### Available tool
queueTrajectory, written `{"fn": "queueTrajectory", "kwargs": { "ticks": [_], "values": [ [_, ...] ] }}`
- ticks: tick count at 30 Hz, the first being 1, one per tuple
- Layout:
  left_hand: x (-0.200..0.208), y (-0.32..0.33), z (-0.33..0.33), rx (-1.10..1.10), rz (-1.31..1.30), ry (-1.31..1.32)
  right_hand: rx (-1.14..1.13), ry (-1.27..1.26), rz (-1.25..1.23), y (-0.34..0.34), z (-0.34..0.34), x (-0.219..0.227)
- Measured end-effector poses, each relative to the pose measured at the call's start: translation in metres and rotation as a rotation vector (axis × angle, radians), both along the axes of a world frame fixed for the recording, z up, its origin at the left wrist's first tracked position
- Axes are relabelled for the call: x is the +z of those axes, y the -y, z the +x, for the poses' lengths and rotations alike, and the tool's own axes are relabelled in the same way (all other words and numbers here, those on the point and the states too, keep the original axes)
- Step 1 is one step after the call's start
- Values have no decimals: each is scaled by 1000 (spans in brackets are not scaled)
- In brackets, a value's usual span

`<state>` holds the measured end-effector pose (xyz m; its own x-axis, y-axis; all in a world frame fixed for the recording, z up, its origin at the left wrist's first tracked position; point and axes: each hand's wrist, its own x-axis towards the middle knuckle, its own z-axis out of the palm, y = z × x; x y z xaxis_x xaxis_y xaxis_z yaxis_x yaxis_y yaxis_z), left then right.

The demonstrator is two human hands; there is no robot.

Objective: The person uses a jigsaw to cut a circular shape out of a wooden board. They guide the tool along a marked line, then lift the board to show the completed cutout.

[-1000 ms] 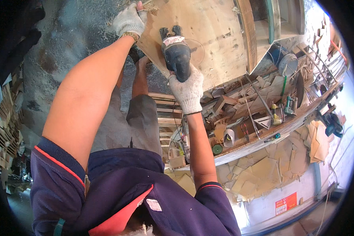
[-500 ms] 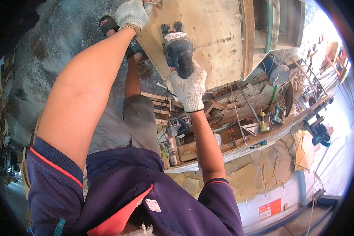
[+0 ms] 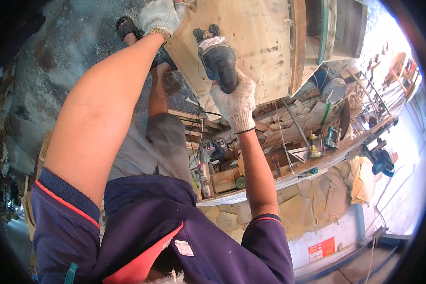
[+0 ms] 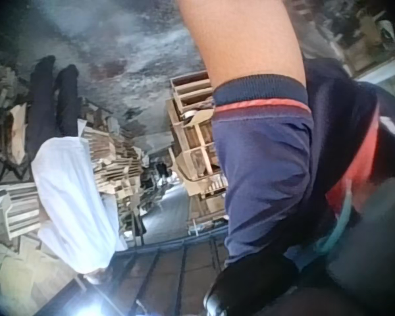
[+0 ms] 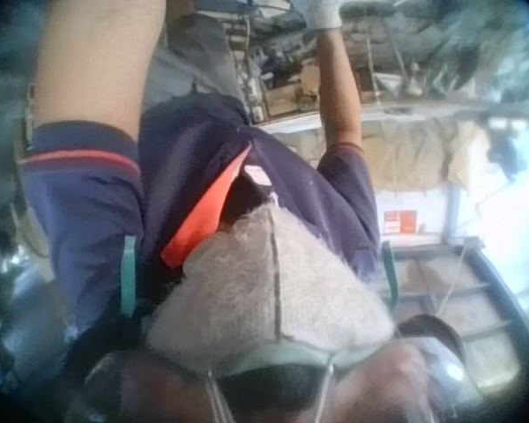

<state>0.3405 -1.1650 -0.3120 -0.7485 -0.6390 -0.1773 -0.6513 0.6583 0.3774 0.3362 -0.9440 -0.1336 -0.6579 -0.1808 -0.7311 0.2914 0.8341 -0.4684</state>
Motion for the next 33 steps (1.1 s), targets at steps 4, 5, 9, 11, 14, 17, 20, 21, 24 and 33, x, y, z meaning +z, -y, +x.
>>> {"fn": "queueTrajectory", "kwargs": {
  "ticks": [4,5,9,11,14,17,20,21,24,33],
  "values": [
    [-1,-1,-1,-2,0,21,60,-89,-13,0,0,-1],
    [-1,-1,-1,-3,-8,4,60,-90,-9,0,0,-1],
    [-1,0,1,-14,-14,-13,94,-130,-43,1,-2,1],
    [-1,0,1,-17,-13,2,92,-122,-20,1,-2,1],
    [1,0,0,-14,-15,29,59,-126,-25,3,-1,1],
    [3,-1,0,-10,-6,46,73,-142,-16,4,-1,0],
    [5,-1,-1,-6,14,54,109,-133,4,5,-3,2],
    [5,0,-2,-7,18,52,119,-124,9,5,-5,4],
    [6,1,-3,1,37,66,114,-101,-2,7,-9,6],
    [9,0,-3,4,45,58,157,-20,68,6,-20,4]
  ]
}}
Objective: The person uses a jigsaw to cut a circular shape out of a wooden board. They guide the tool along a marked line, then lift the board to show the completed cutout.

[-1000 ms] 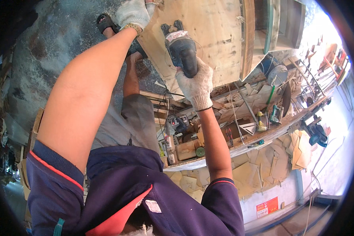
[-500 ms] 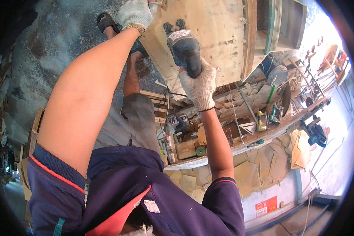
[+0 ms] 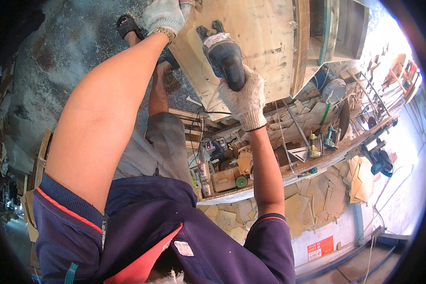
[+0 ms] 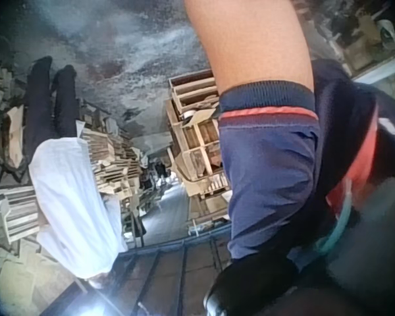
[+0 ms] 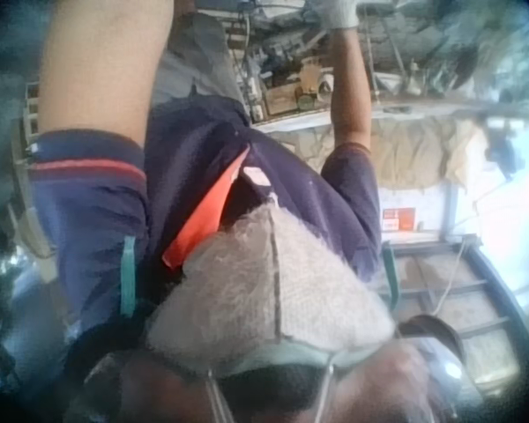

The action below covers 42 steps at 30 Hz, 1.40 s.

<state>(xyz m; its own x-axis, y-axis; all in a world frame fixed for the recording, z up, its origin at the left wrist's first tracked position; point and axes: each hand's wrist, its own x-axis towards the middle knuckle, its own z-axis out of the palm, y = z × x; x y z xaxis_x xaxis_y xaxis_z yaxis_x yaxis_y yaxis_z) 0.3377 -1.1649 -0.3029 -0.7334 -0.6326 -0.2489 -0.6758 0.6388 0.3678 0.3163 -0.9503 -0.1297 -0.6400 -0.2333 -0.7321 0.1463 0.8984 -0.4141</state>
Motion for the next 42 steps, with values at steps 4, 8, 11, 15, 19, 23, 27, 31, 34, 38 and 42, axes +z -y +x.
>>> {"fn": "queueTrajectory", "kwargs": {
  "ticks": [4,8,11,15,19,23,27,31,34,38,42],
  "values": [
    [2,0,-1,3,8,5,104,-27,-49,-1,-9,2],
    [2,1,-1,8,1,-29,249,-39,-71,-1,-23,6],
    [1,1,-2,11,-3,-34,332,-35,-104,-1,-36,5],
    [2,1,-3,14,5,-8,232,-23,-114,-3,-26,7],
    [6,2,-3,25,0,1,-212,-54,-72,8,35,4],
    [5,3,-4,24,39,35,-499,-147,-96,29,85,-10],
    [0,2,-7,28,71,63,-639,-59,-270,25,88,-5],
    [-5,0,-4,1,47,-11,-694,15,-262,15,87,-7],
    [-3,2,-3,14,48,7,-684,3,-300,6,85,-11],
    [3,1,-3,-6,61,-15,-340,-12,-177,-9,68,-8],
    [5,2,-3,11,67,-19,-27,37,-38,-19,22,4]
  ]
}}
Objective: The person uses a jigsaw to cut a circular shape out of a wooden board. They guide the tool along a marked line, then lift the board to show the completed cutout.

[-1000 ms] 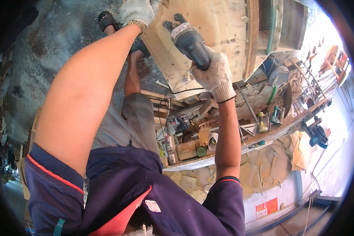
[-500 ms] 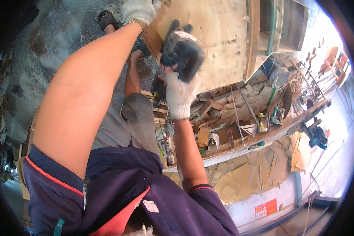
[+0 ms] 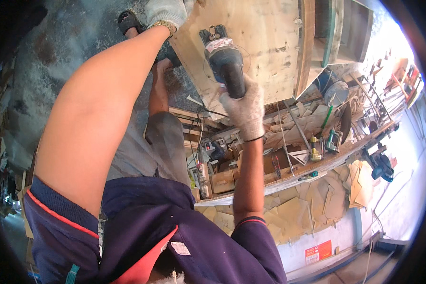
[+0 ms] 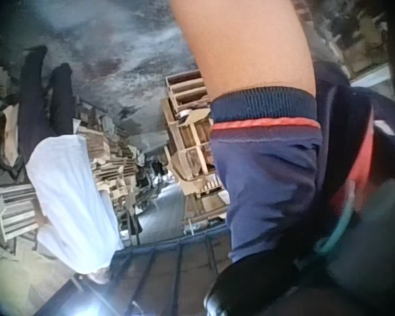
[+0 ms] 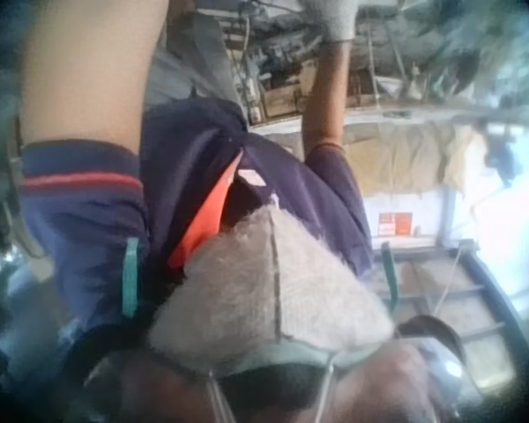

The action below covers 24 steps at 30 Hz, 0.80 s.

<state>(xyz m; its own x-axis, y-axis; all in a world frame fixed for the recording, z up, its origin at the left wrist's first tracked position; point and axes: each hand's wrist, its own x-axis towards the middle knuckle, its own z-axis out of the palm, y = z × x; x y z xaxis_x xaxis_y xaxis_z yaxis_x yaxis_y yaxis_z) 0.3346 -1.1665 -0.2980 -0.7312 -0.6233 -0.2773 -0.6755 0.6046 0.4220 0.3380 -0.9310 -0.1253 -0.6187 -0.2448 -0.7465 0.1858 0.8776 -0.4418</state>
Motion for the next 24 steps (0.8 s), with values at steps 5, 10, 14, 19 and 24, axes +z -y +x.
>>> {"fn": "queueTrajectory", "kwargs": {
  "ticks": [5,10,14,19,24],
  "values": [
    [-3,0,0,-4,-25,0,494,51,-69,-1,-64,9],
    [-2,-1,-1,-1,-18,18,839,56,-112,5,-105,4],
    [0,-2,-2,2,-21,29,847,73,-140,6,-104,3],
    [-2,-1,-2,-5,-41,29,767,131,-80,8,-99,4],
    [-5,-3,0,-18,-63,26,690,109,-93,10,-89,8]
  ]
}}
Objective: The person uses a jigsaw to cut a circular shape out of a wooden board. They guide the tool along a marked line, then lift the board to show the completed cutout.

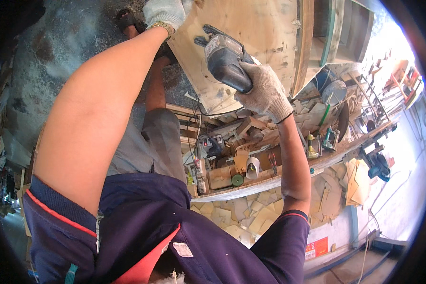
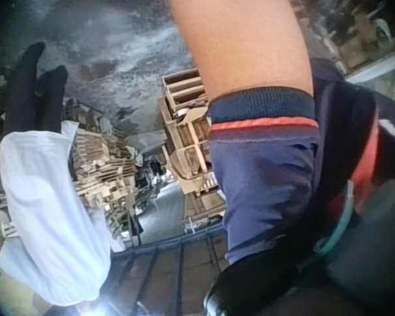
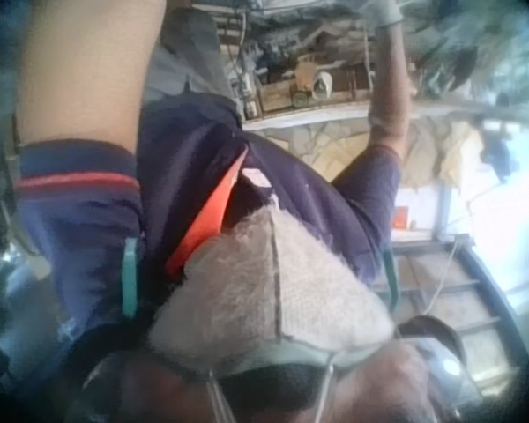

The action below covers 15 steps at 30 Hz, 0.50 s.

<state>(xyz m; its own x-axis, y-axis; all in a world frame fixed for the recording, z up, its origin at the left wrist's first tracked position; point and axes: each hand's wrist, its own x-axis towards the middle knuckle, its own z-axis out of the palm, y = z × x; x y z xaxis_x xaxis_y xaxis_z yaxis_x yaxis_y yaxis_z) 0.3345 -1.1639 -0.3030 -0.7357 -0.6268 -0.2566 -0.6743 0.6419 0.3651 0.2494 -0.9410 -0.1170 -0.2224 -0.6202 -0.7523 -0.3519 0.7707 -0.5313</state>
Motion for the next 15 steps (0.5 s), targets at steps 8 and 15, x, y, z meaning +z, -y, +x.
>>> {"fn": "queueTrajectory", "kwargs": {
  "ticks": [8,15],
  "values": [
    [0,2,0,-8,46,18,-170,4,108,-3,18,4],
    [-4,0,2,-29,30,26,-235,16,93,-4,26,2]
  ]
}}
